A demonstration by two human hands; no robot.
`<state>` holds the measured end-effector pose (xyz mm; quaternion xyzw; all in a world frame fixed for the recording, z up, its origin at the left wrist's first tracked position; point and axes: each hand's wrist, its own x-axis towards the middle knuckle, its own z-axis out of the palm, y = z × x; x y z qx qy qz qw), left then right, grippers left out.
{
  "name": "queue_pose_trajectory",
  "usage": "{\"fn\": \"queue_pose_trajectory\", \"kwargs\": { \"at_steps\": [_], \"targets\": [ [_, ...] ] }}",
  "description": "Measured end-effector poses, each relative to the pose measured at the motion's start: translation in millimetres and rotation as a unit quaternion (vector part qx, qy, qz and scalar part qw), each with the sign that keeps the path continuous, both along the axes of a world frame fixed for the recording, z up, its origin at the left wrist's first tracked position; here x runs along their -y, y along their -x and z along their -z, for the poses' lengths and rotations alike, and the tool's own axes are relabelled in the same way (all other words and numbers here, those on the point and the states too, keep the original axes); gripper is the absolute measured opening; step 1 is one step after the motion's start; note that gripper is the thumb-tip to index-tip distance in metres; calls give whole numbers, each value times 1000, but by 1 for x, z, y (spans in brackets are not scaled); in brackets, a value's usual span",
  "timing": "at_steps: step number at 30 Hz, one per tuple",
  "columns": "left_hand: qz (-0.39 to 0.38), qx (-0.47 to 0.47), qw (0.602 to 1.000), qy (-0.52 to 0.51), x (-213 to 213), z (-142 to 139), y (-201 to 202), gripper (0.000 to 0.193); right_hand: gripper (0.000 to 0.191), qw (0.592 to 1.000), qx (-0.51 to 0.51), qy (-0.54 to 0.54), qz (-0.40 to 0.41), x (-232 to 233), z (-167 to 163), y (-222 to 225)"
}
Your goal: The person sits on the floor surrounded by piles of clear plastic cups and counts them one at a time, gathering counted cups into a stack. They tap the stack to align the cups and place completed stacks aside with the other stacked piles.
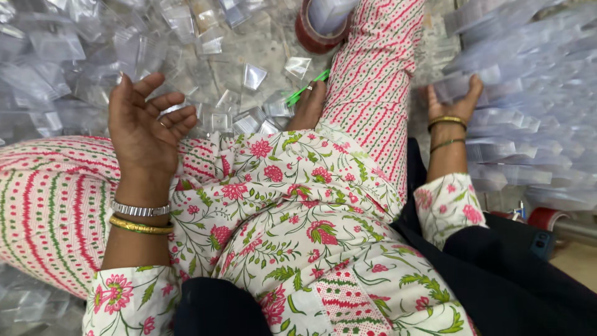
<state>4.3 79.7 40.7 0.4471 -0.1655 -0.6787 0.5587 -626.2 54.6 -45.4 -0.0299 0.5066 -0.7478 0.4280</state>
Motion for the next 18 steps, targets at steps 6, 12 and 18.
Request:
{"fn": "queue_pose_trajectory", "kwargs": {
  "at_steps": [6,12,18],
  "targets": [
    [-15,25,1000,1,-2,-3,0,59,101,997,65,-14,44,49,-24,15],
    [-6,28,999,14,-2,-3,-1,58,101,998,12,-4,55,66,-34,0],
    [12,37,999,23,2,-5,3,56,30,848,-487,67,-198,77,-19,-139]
  ]
}}
